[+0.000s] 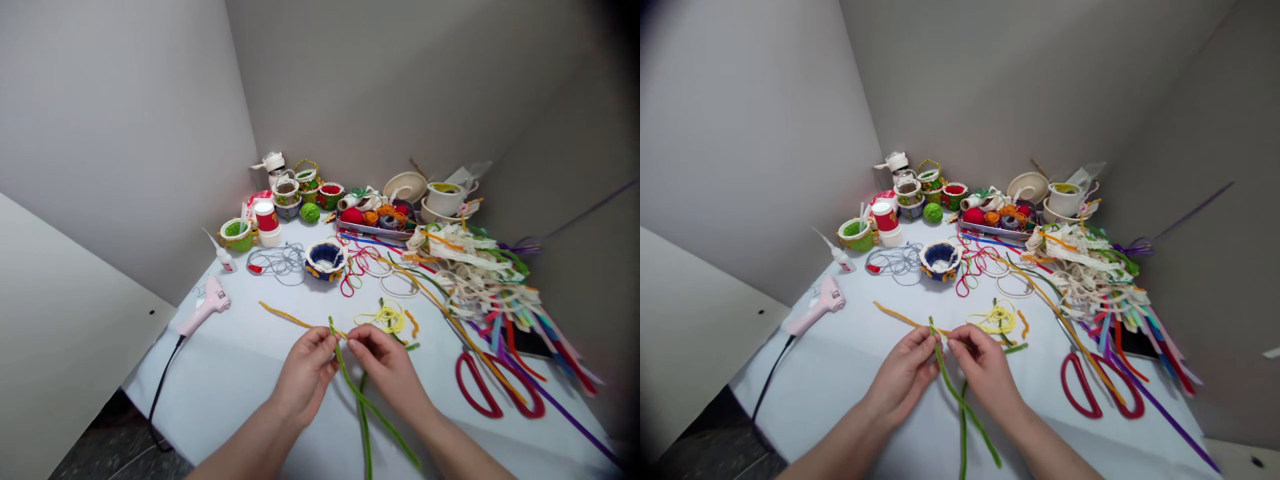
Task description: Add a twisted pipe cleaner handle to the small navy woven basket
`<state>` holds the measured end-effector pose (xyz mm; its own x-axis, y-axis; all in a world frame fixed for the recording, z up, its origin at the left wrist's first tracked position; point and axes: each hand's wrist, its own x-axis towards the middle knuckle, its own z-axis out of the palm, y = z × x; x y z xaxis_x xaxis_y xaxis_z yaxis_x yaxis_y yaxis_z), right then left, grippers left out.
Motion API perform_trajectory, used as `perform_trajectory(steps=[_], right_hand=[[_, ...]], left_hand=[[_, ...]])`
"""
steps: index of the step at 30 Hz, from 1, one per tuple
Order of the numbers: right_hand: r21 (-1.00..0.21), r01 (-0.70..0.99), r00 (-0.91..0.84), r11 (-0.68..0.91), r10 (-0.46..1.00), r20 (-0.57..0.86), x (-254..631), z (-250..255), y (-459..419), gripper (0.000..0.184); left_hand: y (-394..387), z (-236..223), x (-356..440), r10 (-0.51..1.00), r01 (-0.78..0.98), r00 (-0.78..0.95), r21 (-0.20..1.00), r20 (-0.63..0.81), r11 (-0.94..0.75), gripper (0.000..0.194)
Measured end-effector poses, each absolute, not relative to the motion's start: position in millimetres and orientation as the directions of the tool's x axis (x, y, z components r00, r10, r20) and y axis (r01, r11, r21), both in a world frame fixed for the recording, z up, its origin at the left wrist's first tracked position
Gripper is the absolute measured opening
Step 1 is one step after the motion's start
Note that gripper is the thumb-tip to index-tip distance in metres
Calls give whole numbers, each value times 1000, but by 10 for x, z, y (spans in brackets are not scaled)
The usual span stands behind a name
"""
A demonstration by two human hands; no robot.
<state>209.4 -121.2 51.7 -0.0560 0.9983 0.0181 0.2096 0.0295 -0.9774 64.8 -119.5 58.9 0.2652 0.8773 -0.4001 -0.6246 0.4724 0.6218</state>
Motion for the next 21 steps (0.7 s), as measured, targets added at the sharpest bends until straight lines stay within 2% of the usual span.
perform_trajectory(steps=[10, 17, 21], right_hand=[[-992, 111, -133, -58, 988, -73, 2154, 498, -1151, 22], [-981, 192, -148, 2, 989, -28, 2109, 634, -1137, 21], [-986, 159, -82, -51, 995, -65, 2070, 620, -1173, 17]], left_hand=[[-1211, 557, 647, 849, -624, 351, 578, -394, 526, 13], [-1250, 549, 692, 875, -540, 303, 689, -376, 483, 15], [-1276, 551, 720, 896, -486, 233, 753, -378, 444, 15]])
